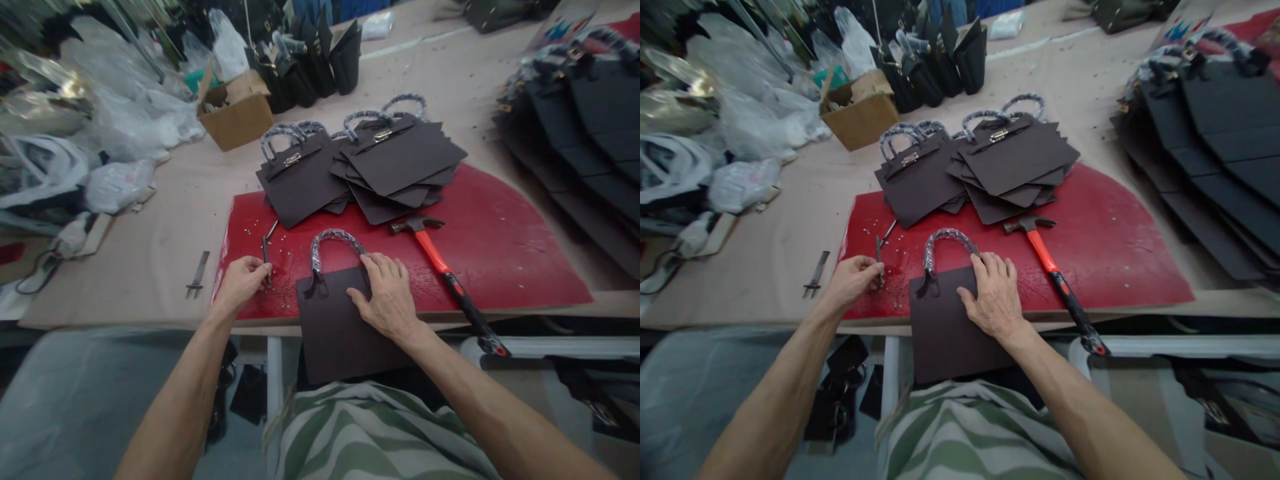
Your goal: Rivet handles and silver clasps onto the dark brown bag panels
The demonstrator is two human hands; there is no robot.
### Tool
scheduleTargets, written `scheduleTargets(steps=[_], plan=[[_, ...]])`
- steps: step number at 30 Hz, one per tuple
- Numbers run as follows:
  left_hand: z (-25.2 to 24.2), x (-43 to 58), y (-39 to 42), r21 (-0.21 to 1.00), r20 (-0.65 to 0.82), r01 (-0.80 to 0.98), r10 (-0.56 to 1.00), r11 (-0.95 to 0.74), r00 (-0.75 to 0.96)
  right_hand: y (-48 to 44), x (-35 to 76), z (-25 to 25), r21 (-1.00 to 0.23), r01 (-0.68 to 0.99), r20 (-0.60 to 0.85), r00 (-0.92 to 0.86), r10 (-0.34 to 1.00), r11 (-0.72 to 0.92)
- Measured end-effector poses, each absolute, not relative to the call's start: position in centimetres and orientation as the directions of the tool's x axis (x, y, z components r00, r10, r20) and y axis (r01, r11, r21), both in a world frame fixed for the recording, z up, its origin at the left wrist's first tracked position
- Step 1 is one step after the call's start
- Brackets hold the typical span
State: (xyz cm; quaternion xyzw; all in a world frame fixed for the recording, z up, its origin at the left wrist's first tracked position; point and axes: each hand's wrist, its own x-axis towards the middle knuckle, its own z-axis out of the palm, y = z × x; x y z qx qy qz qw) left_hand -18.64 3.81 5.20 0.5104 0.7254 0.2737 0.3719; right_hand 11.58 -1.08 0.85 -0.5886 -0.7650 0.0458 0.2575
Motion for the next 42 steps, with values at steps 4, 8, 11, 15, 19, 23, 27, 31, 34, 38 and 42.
scheduleTargets(steps=[4,8,11,15,19,23,27,31,34,38,42], plan=[[5.8,-16.7,2.3,0.959,-0.272,0.013,0.937,0.282,-0.218,-1.1,11.7,1.0,-0.376,0.876,0.31,-0.188,0.932,0.302],[5.9,-13.2,1.1,0.935,-0.295,-0.25,0.944,0.253,-0.149,-1.3,11.7,1.3,-0.337,0.886,0.287,-0.226,0.931,0.319],[5.0,-10.7,0.3,0.934,-0.241,-0.301,0.961,0.193,-0.132,-1.4,11.6,1.7,-0.313,0.893,0.262,-0.244,0.934,0.322],[3.3,-8.6,-0.8,0.98,-0.106,-0.184,0.983,0.078,-0.148,-1.4,11.5,2.1,-0.296,0.906,0.217,-0.246,0.945,0.304],[2.7,-7.6,-1.8,1.0,0.02,-0.007,0.995,-0.021,-0.103,-2.1,11.7,2.0,-0.272,0.917,0.207,-0.241,0.948,0.293],[2.2,-7.0,-3.2,0.981,0.135,0.152,0.986,-0.12,-0.093,-3.3,12.0,1.7,-0.277,0.924,0.211,-0.209,0.955,0.264],[1.0,-6.4,-4.9,0.978,0.15,0.161,0.984,-0.133,-0.095,-4.4,12.1,1.5,-0.289,0.917,0.216,-0.218,0.952,0.276],[0.3,-5.9,-5.8,0.985,0.128,0.134,0.983,-0.11,-0.133,-5.1,12.2,1.3,-0.306,0.91,0.238,-0.213,0.948,0.281],[0.2,-5.6,-5.9,0.985,0.144,0.118,0.975,-0.124,-0.171,-5.5,12.4,1.2,-0.316,0.893,0.254,-0.245,0.936,0.32],[0.3,-5.4,-5.8,0.986,0.15,0.101,0.969,-0.132,-0.195,-5.4,12.5,1.2,-0.317,0.873,0.222,-0.312,0.924,0.371],[0.4,-5.1,-5.6,0.988,0.142,0.098,0.964,-0.123,-0.223,-5.1,12.3,1.5,-0.334,0.884,0.166,-0.286,0.944,0.327]])
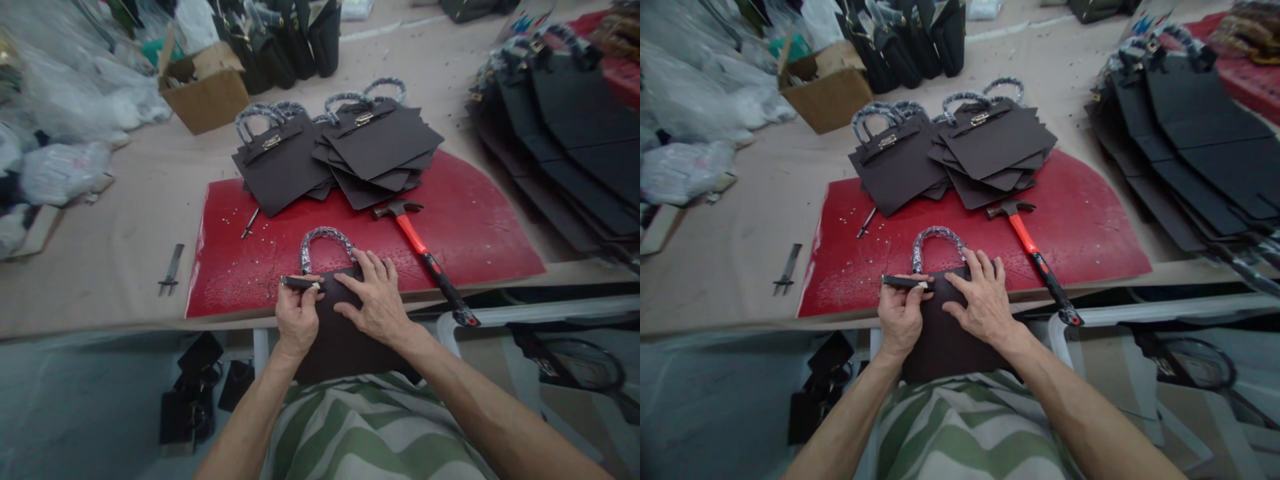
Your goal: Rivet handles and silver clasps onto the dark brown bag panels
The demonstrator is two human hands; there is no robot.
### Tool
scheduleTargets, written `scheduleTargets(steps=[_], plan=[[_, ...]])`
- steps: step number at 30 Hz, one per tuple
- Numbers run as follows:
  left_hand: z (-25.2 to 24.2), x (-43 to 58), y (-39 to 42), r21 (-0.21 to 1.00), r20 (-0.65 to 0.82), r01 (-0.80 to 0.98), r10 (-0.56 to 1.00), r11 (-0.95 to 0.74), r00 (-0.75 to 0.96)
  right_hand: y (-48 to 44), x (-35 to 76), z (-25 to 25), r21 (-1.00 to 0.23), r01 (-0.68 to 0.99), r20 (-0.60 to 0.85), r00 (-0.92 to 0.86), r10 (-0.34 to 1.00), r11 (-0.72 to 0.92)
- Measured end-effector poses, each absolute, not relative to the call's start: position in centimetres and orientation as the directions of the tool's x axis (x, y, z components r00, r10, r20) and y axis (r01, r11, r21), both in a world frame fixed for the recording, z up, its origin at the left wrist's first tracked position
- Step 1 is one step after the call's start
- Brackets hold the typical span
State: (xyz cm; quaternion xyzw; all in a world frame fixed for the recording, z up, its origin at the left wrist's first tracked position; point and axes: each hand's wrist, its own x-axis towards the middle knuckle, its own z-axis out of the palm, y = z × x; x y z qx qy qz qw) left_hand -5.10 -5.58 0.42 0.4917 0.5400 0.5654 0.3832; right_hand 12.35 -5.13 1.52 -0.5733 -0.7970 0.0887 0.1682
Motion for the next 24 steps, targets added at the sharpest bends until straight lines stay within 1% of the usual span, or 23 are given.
scheduleTargets(steps=[3,14,20,24], plan=[[0.1,-5.0,-5.5,0.987,0.139,0.113,0.965,-0.116,-0.224,-5.0,12.2,1.6,-0.326,0.891,0.149,-0.281,0.948,0.315],[-1.1,-5.3,-6.2,0.971,0.202,0.17,0.958,-0.169,-0.204,-5.1,12.1,1.0,-0.292,0.901,0.178,-0.279,0.944,0.321],[-0.9,-5.4,-6.0,0.939,0.231,0.286,0.967,-0.191,-0.111,-5.1,12.2,0.9,-0.298,0.896,0.173,-0.288,0.942,0.328],[-0.9,-5.4,-5.8,0.925,0.255,0.31,0.964,-0.219,-0.079,-5.1,12.2,0.9,-0.301,0.896,0.174,-0.286,0.942,0.327]])
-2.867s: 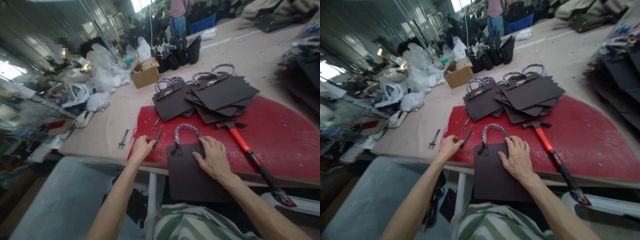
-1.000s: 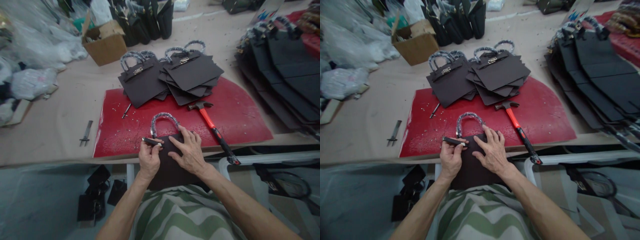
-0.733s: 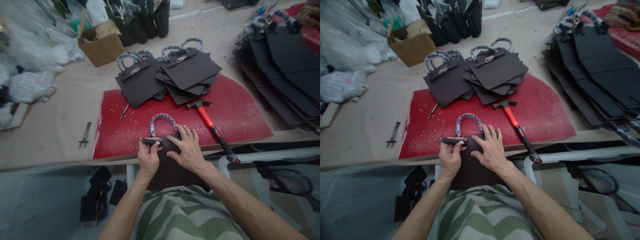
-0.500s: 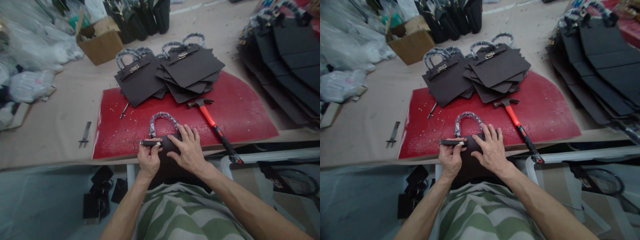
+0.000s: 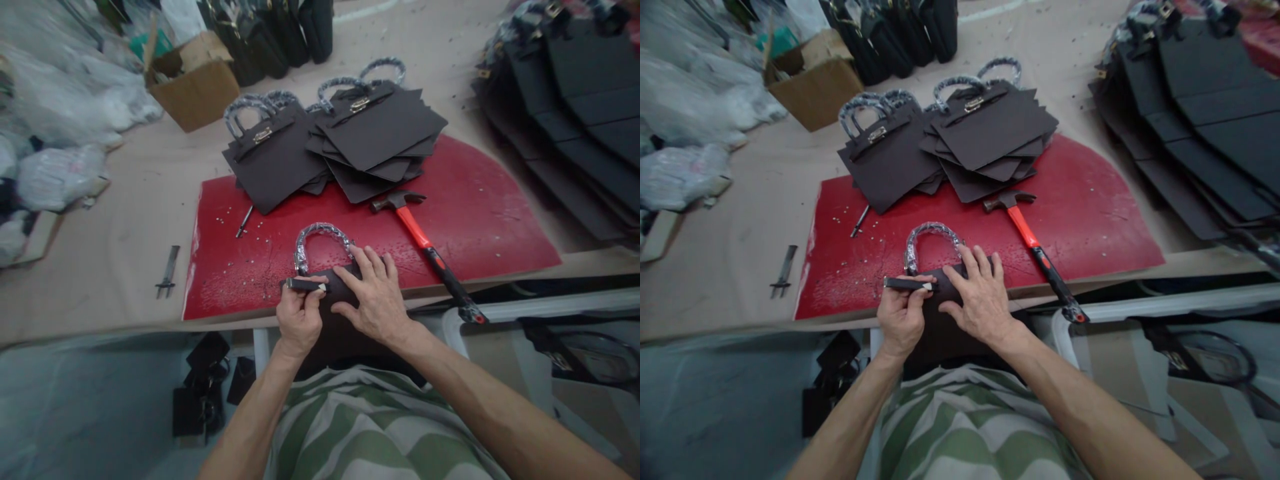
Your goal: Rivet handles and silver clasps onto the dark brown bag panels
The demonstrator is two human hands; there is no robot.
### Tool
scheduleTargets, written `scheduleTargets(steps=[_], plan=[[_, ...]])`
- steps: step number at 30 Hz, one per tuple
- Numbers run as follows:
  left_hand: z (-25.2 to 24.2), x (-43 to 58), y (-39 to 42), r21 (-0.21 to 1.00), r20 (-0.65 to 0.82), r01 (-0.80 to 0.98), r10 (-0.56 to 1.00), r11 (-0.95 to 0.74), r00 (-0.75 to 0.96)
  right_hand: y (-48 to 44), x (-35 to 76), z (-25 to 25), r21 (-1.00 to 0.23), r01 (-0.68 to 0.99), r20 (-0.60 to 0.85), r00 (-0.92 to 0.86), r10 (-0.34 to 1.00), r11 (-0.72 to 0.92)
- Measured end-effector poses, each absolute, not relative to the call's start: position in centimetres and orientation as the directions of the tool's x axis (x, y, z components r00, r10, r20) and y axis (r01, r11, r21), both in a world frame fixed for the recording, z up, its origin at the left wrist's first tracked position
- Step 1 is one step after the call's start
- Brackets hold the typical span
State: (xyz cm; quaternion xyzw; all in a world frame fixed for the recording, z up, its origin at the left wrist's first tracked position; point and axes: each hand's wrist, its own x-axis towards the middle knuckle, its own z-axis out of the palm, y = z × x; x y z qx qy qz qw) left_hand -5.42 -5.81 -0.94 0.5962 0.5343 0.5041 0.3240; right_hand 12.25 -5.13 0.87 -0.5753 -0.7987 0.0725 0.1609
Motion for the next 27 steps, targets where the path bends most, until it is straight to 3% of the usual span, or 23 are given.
scheduleTargets(steps=[5,20,27], plan=[[-1.4,-5.5,-6.0,0.893,0.274,0.393,0.958,-0.22,-0.087,-5.1,12.3,0.9,-0.314,0.891,0.17,-0.286,0.943,0.327],[-1.3,-5.4,-5.7,0.896,0.321,0.348,0.944,-0.276,-0.079,-5.0,12.3,1.0,-0.334,0.888,0.156,-0.279,0.948,0.316],[-0.9,-5.3,-5.2,0.777,0.423,0.504,0.906,-0.378,0.028,-5.0,12.4,0.9,-0.342,0.879,0.168,-0.29,0.942,0.331]])
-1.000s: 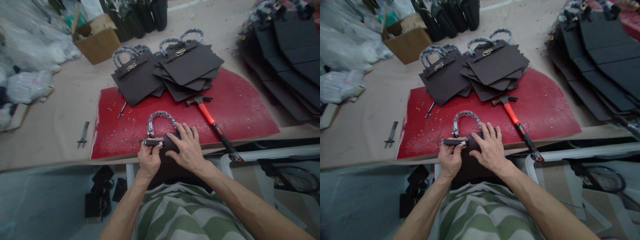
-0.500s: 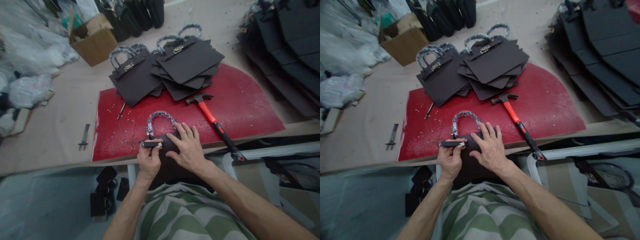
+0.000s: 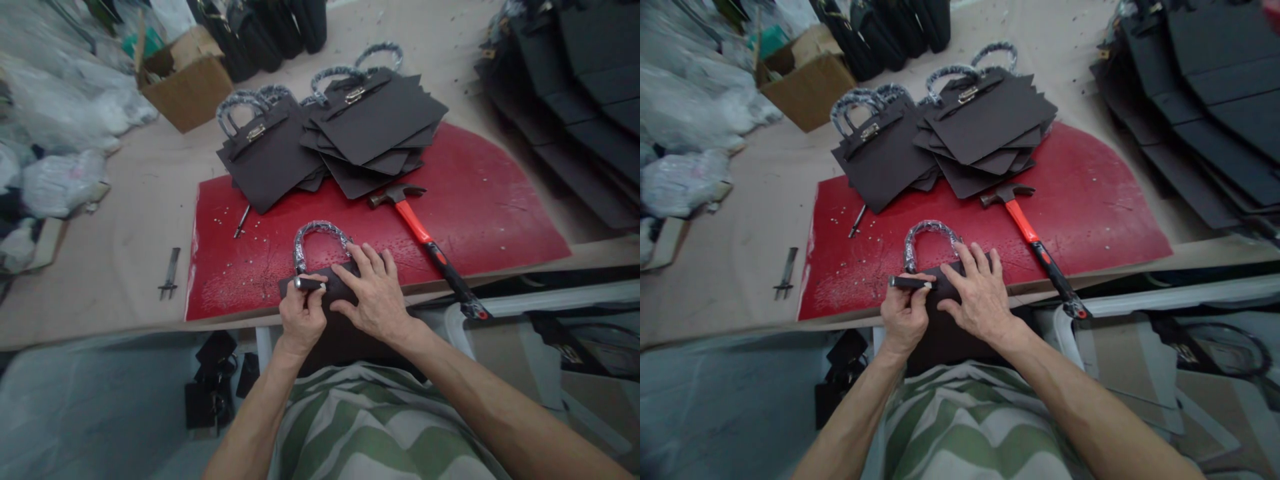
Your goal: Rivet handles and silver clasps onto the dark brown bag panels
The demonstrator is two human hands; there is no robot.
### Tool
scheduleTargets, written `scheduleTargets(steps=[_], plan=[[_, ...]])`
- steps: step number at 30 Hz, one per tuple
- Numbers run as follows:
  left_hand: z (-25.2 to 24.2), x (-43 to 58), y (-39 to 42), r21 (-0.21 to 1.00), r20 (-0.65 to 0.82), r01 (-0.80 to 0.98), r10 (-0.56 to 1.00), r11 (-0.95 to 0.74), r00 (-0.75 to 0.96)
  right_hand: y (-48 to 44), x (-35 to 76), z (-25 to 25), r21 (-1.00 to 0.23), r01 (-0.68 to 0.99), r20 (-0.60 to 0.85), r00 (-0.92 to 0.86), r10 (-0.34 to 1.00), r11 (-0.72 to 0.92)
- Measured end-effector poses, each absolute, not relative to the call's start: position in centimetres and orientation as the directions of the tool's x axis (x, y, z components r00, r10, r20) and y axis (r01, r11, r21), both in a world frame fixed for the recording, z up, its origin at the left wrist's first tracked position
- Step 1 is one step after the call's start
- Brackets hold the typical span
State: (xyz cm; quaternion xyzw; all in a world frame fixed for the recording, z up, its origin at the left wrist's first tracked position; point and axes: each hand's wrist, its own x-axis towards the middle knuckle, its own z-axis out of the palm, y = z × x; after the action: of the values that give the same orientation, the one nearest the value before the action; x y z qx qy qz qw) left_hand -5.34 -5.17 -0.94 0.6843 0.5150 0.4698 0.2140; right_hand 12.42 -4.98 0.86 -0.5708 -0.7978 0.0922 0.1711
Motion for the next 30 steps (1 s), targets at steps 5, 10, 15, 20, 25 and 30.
scheduleTargets(steps=[5,10,15,20,25,30], plan=[[-0.6,-5.2,-5.1,0.738,0.439,0.557,0.898,-0.381,0.034,-5.0,12.5,0.8,-0.378,0.859,0.196,-0.289,0.937,0.344],[-0.8,-5.3,-5.2,0.724,0.458,0.564,0.888,-0.397,0.037,-5.3,13.4,0.6,-0.508,0.755,0.313,-0.286,0.906,0.414],[-0.7,-5.3,-5.0,0.646,0.517,0.603,0.849,-0.468,0.105,-5.2,16.2,2.0,-0.642,0.679,0.468,-0.021,0.884,0.356],[-0.4,-5.2,-4.9,0.604,0.557,0.619,0.821,-0.503,0.123,-4.1,21.5,2.5,-0.542,0.832,0.477,0.193,0.858,0.115],[-0.6,-5.2,-4.8,0.594,0.583,0.599,0.8,-0.537,0.139,-3.8,24.7,2.6,-0.308,0.939,0.15,0.204,0.967,-0.151],[-0.6,-5.2,-4.6,0.597,0.595,0.574,0.789,-0.561,0.152,-2.9,24.3,4.5,-0.456,0.833,-0.173,0.263,0.949,-0.314]])
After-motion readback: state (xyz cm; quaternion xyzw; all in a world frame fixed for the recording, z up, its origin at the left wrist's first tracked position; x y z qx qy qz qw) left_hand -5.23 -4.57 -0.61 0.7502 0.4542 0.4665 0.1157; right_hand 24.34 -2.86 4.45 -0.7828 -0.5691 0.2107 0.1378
